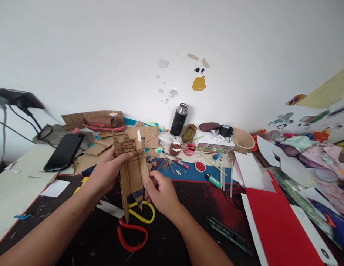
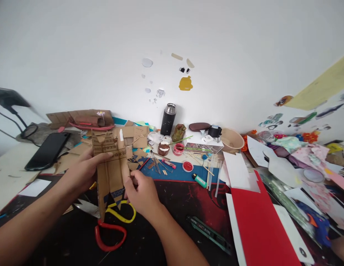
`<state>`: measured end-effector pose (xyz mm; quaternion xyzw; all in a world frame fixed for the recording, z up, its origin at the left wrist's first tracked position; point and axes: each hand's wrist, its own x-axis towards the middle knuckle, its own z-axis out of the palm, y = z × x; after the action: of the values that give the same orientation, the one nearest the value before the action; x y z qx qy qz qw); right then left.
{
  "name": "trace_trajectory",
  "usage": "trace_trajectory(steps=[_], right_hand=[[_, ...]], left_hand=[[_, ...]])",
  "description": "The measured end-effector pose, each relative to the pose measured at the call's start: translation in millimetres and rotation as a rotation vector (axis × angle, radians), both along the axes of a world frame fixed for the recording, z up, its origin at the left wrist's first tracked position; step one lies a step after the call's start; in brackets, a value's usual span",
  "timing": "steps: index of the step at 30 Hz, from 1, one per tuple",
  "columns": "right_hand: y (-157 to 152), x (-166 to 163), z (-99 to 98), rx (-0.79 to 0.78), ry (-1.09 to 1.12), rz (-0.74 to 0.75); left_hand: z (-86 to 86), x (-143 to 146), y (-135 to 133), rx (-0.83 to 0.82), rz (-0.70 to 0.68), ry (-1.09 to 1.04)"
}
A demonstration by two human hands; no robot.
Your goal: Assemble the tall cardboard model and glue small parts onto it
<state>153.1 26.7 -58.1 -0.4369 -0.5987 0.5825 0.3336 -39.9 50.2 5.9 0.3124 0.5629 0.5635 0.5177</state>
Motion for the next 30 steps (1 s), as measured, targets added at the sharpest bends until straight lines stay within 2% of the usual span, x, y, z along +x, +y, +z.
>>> trace_trajectory(steps=[5, 16, 22, 27, 30], right_hand=[[-3, -2, 1.4, -0.004, -0.018, 0.031], [-4, -3, -3.1, 0.123, -0.164, 0.037], [-7, -5, -2.1, 0.135, -0.201, 0.099], [-8, -1, 3.8, 0.098, -0.094, 0.131], [-8, -1, 5.2, -0.058, 0.087, 0.185]], left_hand=[[-3.6, -4, 10, 0.050, 0.067, -0.018], [-15.4, -12, 17, 0.028, -0.007, -0.054], [-18.4, -20, 14, 0.012, -0.027, -0.093], [-13.7, -21, 11, -0.026, -0.046, -0.105], [-9.3, -21, 11, -0.063, -0.062, -0.094]])
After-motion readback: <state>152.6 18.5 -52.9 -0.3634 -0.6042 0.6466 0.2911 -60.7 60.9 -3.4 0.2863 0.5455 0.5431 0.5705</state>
